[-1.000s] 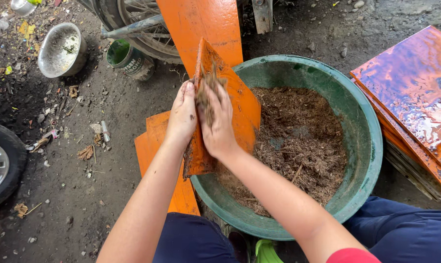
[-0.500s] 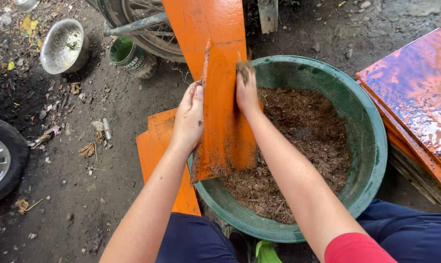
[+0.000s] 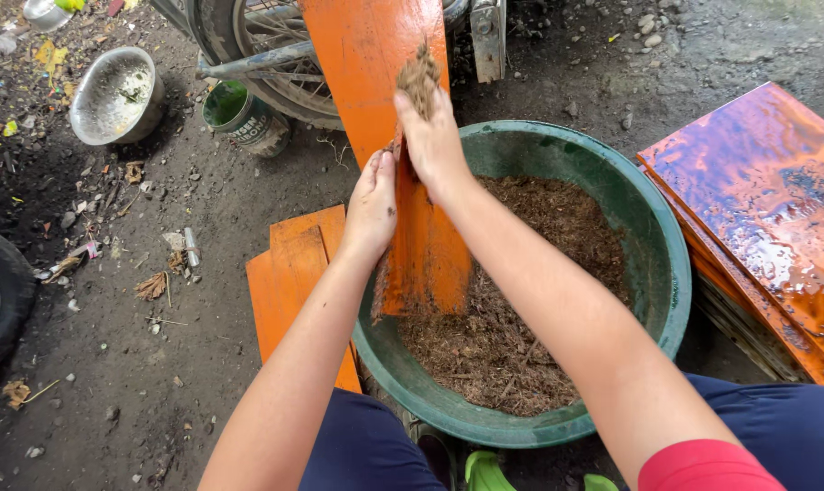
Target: The person scrubs orange-painted wooden planks with a handful of fibrous material taken from a green basin. They repeatedly rub the surface of each plank, flip it over, and continue scrubbing before placing it aside.
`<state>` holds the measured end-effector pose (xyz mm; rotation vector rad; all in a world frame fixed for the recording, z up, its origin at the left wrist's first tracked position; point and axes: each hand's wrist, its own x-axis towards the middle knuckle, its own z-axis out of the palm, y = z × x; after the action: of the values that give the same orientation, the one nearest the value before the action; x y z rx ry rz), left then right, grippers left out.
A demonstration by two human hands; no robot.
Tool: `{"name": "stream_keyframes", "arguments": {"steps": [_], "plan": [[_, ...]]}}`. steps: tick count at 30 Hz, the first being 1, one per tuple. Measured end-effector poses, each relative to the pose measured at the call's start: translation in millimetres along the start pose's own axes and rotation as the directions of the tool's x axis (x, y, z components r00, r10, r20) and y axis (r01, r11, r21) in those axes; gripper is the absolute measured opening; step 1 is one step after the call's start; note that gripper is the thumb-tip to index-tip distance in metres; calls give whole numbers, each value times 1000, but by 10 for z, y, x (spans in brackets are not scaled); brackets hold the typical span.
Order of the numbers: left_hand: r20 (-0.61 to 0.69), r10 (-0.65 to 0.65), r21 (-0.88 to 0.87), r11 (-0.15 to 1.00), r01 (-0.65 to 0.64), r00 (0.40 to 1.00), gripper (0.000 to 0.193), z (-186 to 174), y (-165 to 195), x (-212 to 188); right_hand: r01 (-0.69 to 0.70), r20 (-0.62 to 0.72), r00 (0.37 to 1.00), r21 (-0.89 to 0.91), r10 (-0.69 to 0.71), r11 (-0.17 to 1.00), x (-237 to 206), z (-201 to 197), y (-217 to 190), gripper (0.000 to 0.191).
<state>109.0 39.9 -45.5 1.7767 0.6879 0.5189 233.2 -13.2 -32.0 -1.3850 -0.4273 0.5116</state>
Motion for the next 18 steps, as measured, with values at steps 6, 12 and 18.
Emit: {"name": "stream_keyframes", "arguments": {"steps": [6, 12, 18], "plan": [[105, -108, 53, 993, 103, 989, 68, 23, 335, -158, 29, 14, 1000, -108, -28, 994, 204, -92, -268, 58], [210, 59, 82, 994, -77, 976, 67, -291, 549, -1051, 74, 44, 997, -181, -67, 981, 244, -149, -224, 46], [55, -22, 518, 856, -10, 998, 46, -164, 679, -1641, 140, 21, 990, -358, -142, 923, 416, -94, -103, 51]]}}
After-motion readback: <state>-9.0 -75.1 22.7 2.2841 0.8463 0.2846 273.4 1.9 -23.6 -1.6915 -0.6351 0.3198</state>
